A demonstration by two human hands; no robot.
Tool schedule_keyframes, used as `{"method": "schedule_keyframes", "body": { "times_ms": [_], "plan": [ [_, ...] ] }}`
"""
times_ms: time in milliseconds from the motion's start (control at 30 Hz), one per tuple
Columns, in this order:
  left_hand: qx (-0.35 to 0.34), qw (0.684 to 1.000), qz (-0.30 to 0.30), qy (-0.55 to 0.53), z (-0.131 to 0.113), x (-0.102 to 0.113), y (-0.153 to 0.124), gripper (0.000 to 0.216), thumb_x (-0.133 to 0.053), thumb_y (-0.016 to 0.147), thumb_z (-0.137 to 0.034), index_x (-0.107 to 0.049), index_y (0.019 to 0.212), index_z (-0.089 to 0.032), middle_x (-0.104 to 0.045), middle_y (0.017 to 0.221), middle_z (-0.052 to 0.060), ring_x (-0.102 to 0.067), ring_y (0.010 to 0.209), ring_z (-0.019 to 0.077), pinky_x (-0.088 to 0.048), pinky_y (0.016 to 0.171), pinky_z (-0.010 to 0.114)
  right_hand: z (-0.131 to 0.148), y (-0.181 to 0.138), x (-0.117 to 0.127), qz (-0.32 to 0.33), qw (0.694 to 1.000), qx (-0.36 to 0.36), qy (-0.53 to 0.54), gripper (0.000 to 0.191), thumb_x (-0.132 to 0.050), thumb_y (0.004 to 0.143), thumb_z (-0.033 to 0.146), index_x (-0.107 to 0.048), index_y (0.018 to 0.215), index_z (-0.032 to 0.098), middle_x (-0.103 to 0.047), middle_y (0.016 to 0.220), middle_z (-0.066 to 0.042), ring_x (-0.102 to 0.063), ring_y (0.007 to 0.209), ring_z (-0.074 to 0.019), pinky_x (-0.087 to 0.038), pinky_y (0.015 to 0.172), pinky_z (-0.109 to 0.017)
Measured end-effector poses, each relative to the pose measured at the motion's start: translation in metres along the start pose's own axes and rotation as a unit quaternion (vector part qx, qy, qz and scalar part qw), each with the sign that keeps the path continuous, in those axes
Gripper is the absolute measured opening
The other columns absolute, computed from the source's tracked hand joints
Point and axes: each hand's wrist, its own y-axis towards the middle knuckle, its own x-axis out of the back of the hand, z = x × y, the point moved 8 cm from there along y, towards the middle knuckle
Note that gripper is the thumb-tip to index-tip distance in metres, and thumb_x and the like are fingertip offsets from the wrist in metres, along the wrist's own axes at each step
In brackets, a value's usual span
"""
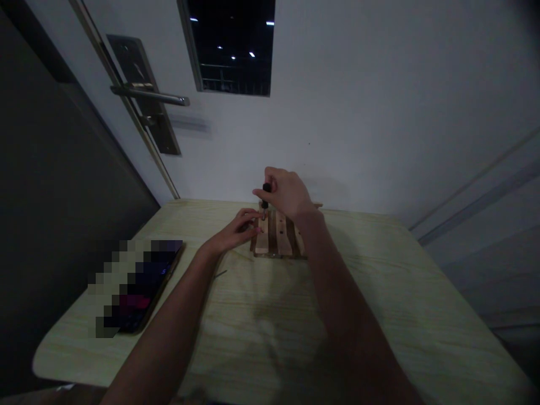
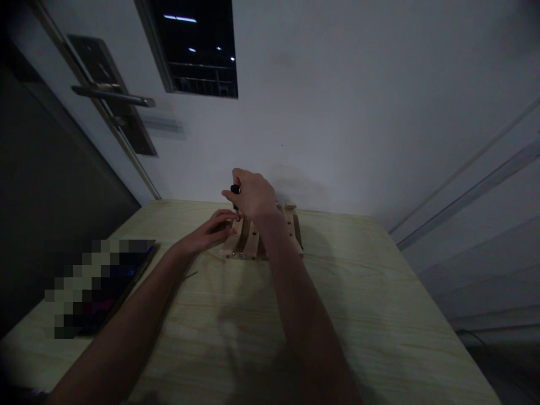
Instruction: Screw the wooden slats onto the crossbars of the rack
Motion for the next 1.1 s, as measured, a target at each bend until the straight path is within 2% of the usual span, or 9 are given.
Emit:
{"method": "schedule_keyframes", "body": {
  "times_ms": [133, 233, 433, 667, 733, 833, 967, 1100],
  "plan": [
    [0.002, 1.000, 0.008, 0.008, -0.001, 0.000, 0.000, 0.032, -0.053, 0.087, -0.035, -0.053, 0.119, -0.031, -0.041, 0.121, 0.005, -0.043, 0.115, 0.0192, -0.039, 0.103, 0.039, 0.001, 0.000, -0.002, 0.008, 1.000, -0.004, -0.001, 0.018, -0.063, 0.079, 0.034, -0.059, 0.093, 0.023, -0.064, 0.080, -0.001, -0.054, 0.069, -0.0134, -0.037, 0.064, -0.026],
    [-0.008, 1.000, 0.009, 0.019, -0.003, 0.000, 0.001, 0.032, -0.053, 0.087, -0.036, -0.054, 0.118, -0.031, -0.042, 0.121, 0.004, -0.042, 0.116, 0.0192, -0.037, 0.105, 0.039, 0.004, -0.002, -0.003, 0.023, 1.000, -0.007, -0.013, 0.013, -0.058, 0.083, 0.035, -0.061, 0.090, 0.024, -0.065, 0.082, -0.002, -0.056, 0.072, -0.0144, -0.037, 0.065, -0.026],
    [0.002, 1.000, 0.001, 0.025, -0.003, 0.001, 0.000, 0.031, -0.053, 0.087, -0.036, -0.055, 0.117, -0.029, -0.043, 0.118, 0.005, -0.043, 0.116, 0.0196, -0.038, 0.103, 0.038, 0.000, -0.003, -0.002, 0.026, 0.999, -0.018, -0.041, 0.029, -0.048, 0.088, 0.044, -0.064, 0.089, 0.020, -0.067, 0.088, -0.008, -0.058, 0.079, -0.0182, -0.040, 0.070, -0.030],
    [0.001, 1.000, -0.001, 0.027, -0.004, 0.001, 0.000, 0.032, -0.054, 0.086, -0.037, -0.055, 0.117, -0.030, -0.043, 0.117, 0.005, -0.043, 0.113, 0.0192, -0.039, 0.102, 0.039, 0.003, -0.005, 0.000, 0.054, 0.997, 0.048, -0.008, 0.031, -0.039, 0.089, 0.018, -0.060, 0.111, 0.014, -0.064, 0.112, -0.013, -0.056, 0.104, -0.0193, -0.041, 0.089, -0.031],
    [0.009, 1.000, 0.000, 0.026, -0.004, 0.000, 0.000, 0.032, -0.054, 0.086, -0.036, -0.055, 0.117, -0.030, -0.043, 0.117, 0.005, -0.044, 0.112, 0.0192, -0.041, 0.100, 0.038, 0.003, -0.006, 0.001, 0.062, 0.997, 0.052, 0.015, 0.032, -0.040, 0.087, 0.014, -0.059, 0.114, 0.015, -0.064, 0.113, -0.011, -0.058, 0.101, -0.0181, -0.042, 0.089, -0.030],
    [0.014, 1.000, 0.001, 0.024, -0.006, 0.000, 0.000, 0.031, -0.054, 0.086, -0.035, -0.055, 0.117, -0.029, -0.042, 0.116, 0.005, -0.044, 0.109, 0.0183, -0.042, 0.097, 0.037, 0.004, -0.007, 0.003, 0.059, 0.995, 0.055, 0.052, 0.035, -0.042, 0.085, 0.013, -0.055, 0.117, 0.020, -0.066, 0.106, -0.006, -0.061, 0.085, -0.0150, -0.044, 0.080, -0.028],
    [0.015, 1.000, 0.004, 0.011, -0.005, -0.001, 0.000, 0.030, -0.054, 0.087, -0.034, -0.055, 0.116, -0.029, -0.041, 0.116, 0.005, -0.045, 0.107, 0.0170, -0.042, 0.095, 0.035, 0.003, -0.005, 0.004, 0.055, 0.994, 0.053, 0.080, 0.026, -0.045, 0.085, 0.015, -0.059, 0.105, 0.024, -0.066, 0.095, -0.002, -0.059, 0.075, -0.0121, -0.043, 0.072, -0.025],
    [0.005, 1.000, 0.001, 0.008, -0.004, 0.001, 0.000, 0.030, -0.055, 0.086, -0.034, -0.056, 0.115, -0.029, -0.042, 0.117, 0.005, -0.043, 0.112, 0.0181, -0.039, 0.100, 0.036, -0.005, -0.002, 0.007, 0.019, 0.999, 0.000, 0.047, 0.010, -0.059, 0.080, 0.028, -0.063, 0.084, 0.020, -0.064, 0.080, -0.002, -0.056, 0.071, -0.0129, -0.040, 0.068, -0.026]
  ]
}}
